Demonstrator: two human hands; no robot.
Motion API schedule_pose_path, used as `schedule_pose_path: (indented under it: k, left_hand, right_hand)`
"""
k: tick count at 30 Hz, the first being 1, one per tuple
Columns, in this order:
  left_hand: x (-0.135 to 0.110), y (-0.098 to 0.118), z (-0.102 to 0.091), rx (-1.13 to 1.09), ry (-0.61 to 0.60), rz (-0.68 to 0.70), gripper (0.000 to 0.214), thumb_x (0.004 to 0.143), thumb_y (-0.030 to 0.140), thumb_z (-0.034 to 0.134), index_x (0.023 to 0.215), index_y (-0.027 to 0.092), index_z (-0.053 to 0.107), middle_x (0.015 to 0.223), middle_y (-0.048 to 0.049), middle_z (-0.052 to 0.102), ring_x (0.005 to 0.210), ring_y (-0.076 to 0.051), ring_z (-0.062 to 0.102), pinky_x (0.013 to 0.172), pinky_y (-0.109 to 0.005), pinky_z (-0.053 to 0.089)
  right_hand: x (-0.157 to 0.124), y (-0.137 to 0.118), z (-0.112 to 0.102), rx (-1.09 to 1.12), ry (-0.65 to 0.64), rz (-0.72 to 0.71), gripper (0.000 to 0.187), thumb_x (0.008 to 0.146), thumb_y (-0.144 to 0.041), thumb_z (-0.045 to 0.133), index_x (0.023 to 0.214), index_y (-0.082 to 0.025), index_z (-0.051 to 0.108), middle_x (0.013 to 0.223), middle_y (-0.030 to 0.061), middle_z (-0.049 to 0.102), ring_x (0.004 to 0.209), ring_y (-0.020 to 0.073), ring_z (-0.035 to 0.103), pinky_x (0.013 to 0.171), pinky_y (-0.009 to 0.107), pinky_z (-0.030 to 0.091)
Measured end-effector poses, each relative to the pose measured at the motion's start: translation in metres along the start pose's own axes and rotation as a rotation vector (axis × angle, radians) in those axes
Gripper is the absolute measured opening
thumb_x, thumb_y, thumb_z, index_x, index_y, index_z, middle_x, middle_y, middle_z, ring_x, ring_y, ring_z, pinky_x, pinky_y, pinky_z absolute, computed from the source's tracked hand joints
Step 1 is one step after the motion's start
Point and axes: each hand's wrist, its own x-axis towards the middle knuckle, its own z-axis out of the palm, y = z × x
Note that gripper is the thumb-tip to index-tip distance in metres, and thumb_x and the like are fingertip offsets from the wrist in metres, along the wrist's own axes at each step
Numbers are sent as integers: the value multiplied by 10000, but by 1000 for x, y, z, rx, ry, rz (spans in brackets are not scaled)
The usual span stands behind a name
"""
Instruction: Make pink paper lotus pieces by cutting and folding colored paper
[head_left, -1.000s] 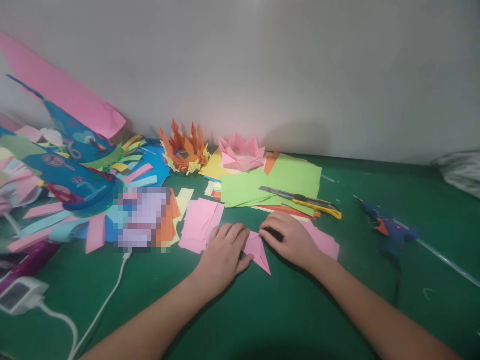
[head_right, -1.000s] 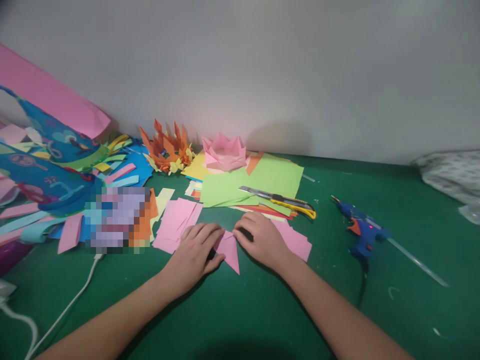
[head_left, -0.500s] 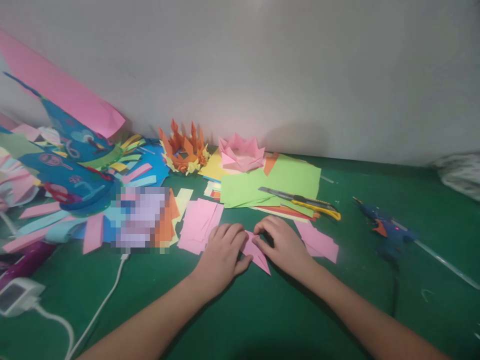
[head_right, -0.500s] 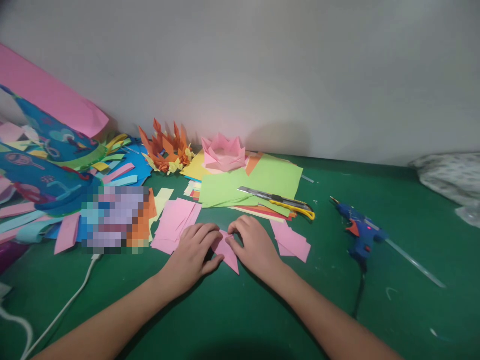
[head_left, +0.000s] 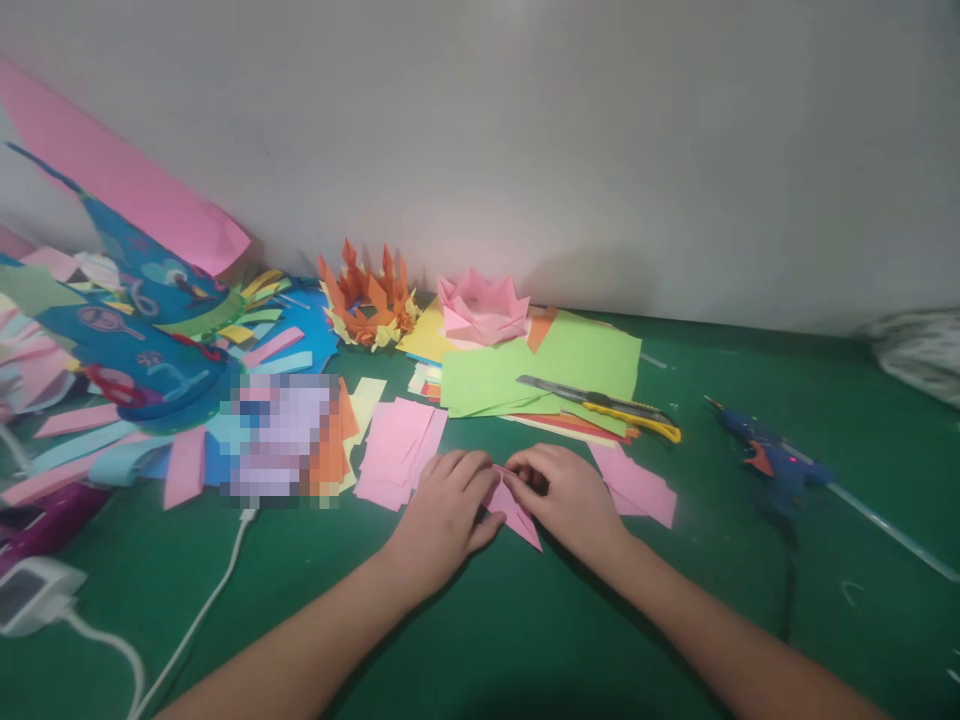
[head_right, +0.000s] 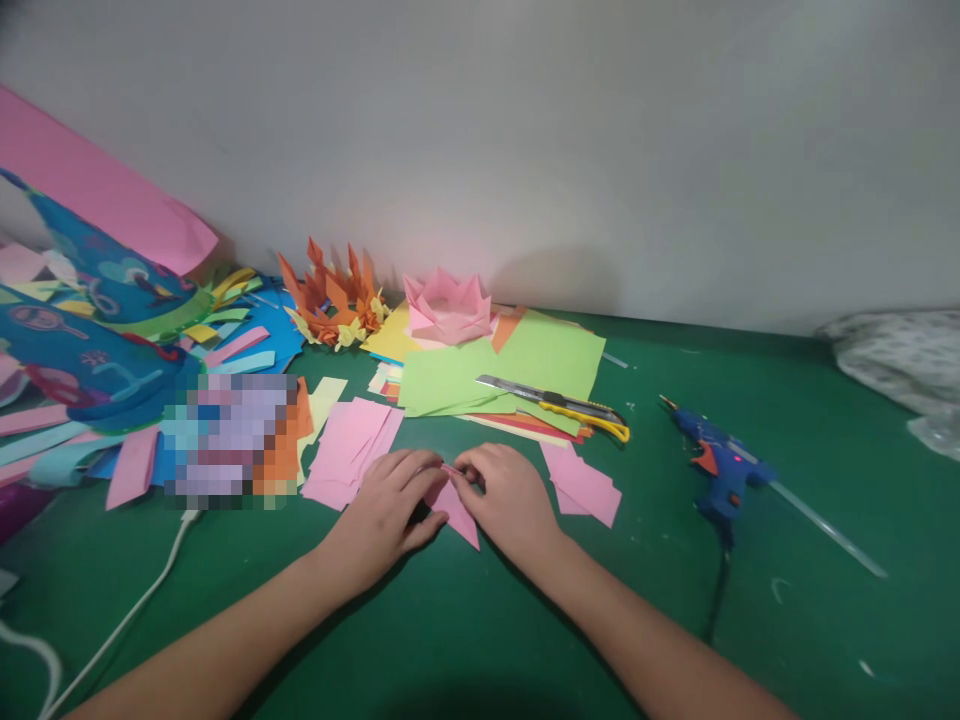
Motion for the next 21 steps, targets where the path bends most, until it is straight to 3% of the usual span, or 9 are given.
schedule_pose_path:
  k: [13, 21]
  left_hand:
    - [2, -1, 0, -25, 9, 55, 203, 845, 244, 582, 1020, 150, 541, 1077, -81, 588, 1044, -243, 500, 910, -405, 443]
    - [1, -2, -6, -35, -18, 56, 240, 871, 306, 559, 1082, 190, 558, 1113, -71, 596, 1057, -242, 493, 912, -428, 431]
  right_hand:
    - [3, 2, 0, -15, 8, 1, 121, 810, -200, 559, 696, -194, 598, 666, 5, 580, 626, 141, 515, 558, 254, 351]
    - [-2, 5, -1, -6, 11, -169, 164, 883, -228, 502, 802, -183, 638, 747, 43, 628, 713, 165, 556, 622, 280, 404]
